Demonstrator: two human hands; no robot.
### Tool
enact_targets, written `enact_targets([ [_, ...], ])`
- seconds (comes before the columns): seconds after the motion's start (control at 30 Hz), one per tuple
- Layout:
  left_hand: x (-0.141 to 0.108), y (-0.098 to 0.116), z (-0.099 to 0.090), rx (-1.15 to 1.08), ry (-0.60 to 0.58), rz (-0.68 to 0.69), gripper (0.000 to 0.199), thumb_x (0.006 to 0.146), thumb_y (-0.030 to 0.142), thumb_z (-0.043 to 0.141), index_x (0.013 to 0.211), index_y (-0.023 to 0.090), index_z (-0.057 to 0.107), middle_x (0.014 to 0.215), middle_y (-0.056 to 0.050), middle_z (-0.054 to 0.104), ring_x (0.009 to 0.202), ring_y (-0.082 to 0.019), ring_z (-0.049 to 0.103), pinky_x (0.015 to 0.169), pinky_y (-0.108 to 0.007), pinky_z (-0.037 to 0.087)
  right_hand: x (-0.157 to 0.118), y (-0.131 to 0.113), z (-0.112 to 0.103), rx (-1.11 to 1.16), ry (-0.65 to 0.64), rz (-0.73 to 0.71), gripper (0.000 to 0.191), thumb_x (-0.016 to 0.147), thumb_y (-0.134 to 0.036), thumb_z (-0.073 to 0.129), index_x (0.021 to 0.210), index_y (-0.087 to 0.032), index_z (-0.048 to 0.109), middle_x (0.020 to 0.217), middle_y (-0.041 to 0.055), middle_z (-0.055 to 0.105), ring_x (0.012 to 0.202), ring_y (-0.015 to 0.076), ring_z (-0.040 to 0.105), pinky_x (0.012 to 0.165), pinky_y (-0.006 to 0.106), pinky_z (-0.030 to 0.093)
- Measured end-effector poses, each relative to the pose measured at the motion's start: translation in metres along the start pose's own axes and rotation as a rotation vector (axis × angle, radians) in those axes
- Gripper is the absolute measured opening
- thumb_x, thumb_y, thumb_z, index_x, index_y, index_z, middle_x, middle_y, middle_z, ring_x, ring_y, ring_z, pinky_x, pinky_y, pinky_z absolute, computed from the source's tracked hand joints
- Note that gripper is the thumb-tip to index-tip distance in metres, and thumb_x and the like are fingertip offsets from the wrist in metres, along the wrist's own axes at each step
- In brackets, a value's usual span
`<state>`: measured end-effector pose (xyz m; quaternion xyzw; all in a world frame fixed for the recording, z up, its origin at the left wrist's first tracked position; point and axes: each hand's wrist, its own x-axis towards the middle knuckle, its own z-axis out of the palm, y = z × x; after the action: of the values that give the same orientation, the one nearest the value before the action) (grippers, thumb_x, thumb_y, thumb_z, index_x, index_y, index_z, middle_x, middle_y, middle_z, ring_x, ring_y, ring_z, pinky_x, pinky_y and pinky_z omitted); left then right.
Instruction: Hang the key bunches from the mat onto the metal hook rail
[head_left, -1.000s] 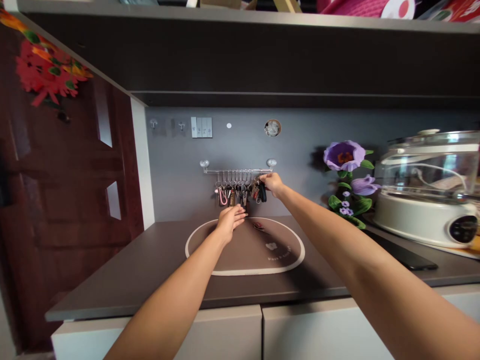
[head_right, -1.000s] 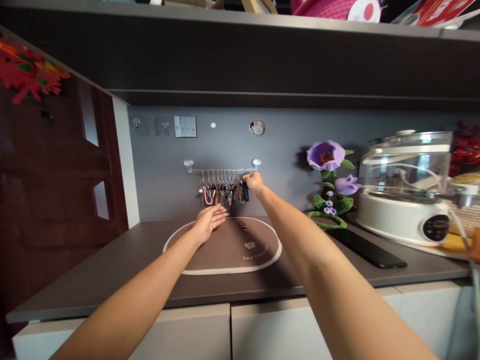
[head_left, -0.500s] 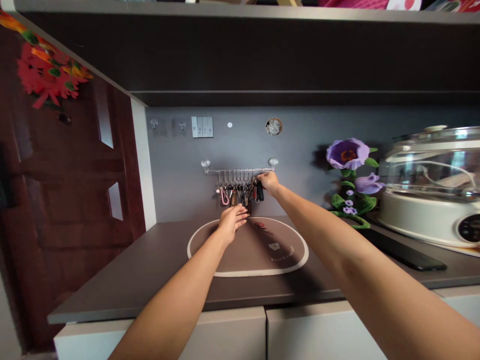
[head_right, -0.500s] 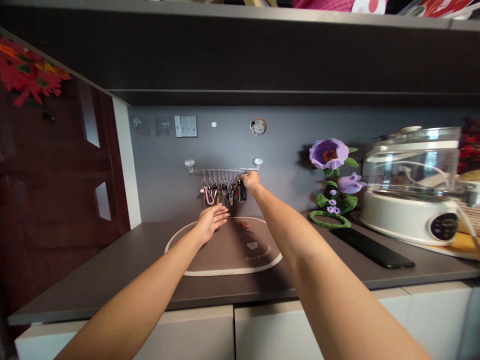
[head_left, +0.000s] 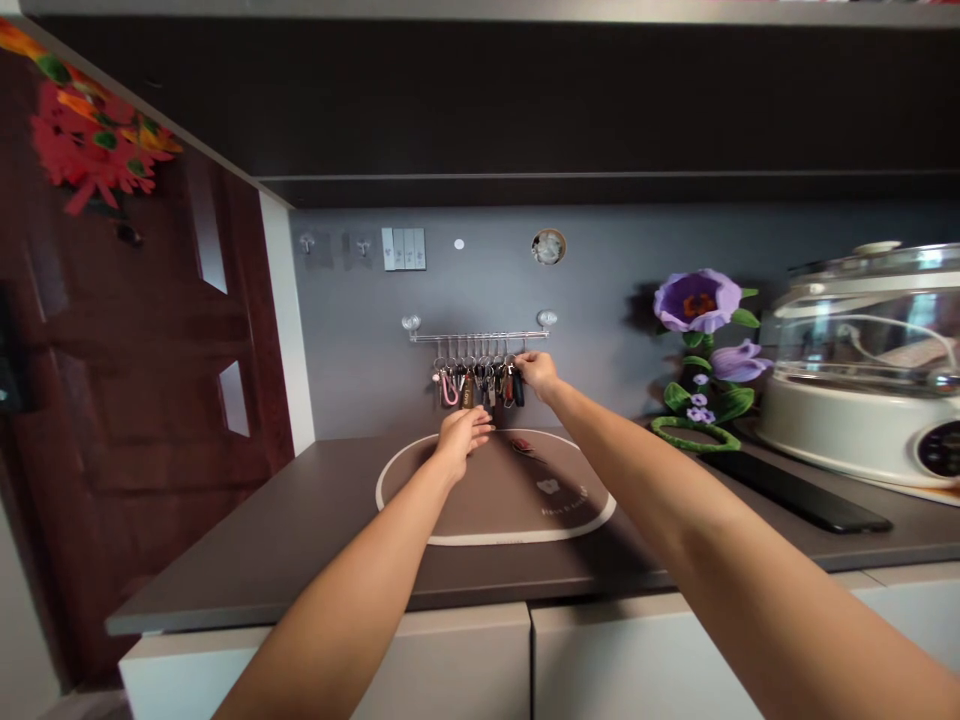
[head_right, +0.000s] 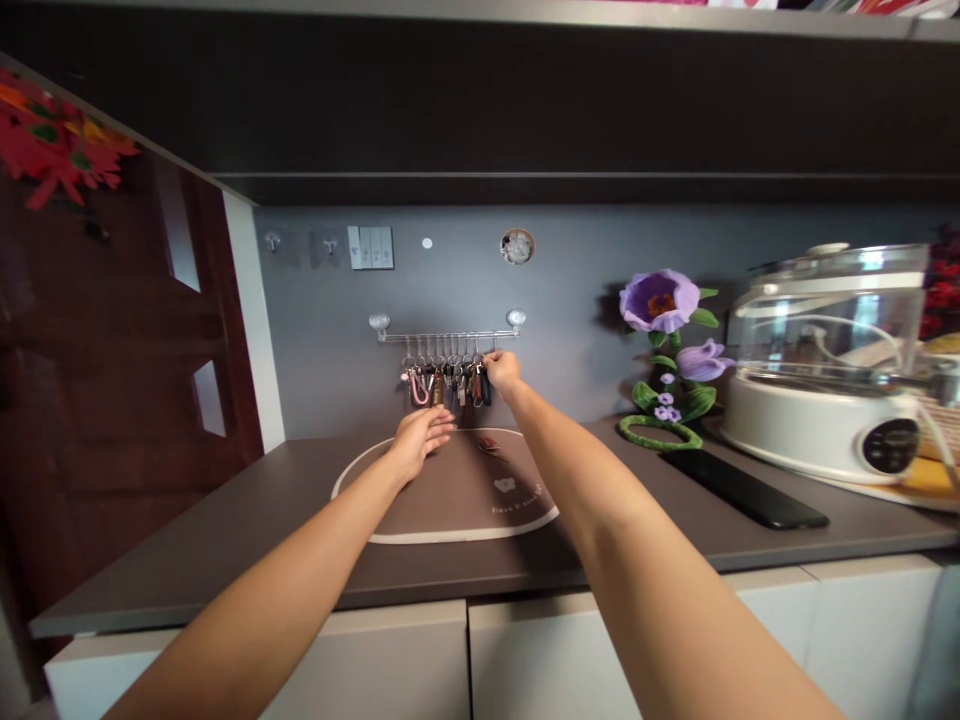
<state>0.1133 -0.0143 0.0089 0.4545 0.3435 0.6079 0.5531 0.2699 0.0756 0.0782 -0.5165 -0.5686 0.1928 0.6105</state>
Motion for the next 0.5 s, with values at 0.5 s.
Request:
enact_targets([
  [0.5, 0.0, -0.011, -0.001, 0.302, -0.058, 0.126, 0.007, 0.065, 0.021, 0.061, 0.069, 0.016, 0.061, 0.07, -0.005, 0.063, 0.06, -0.011, 0.056, 0.052, -0.019, 0.04, -0.057, 0.012, -0.018, -0.123, 0.158, 0.089, 0.021, 0.066, -0.015, 0.052, 0.086, -0.015, 0.059, 0.087, 0.0045, 0.062, 0.075, 0.0106, 0.054, 0.072, 0.022, 0.041],
])
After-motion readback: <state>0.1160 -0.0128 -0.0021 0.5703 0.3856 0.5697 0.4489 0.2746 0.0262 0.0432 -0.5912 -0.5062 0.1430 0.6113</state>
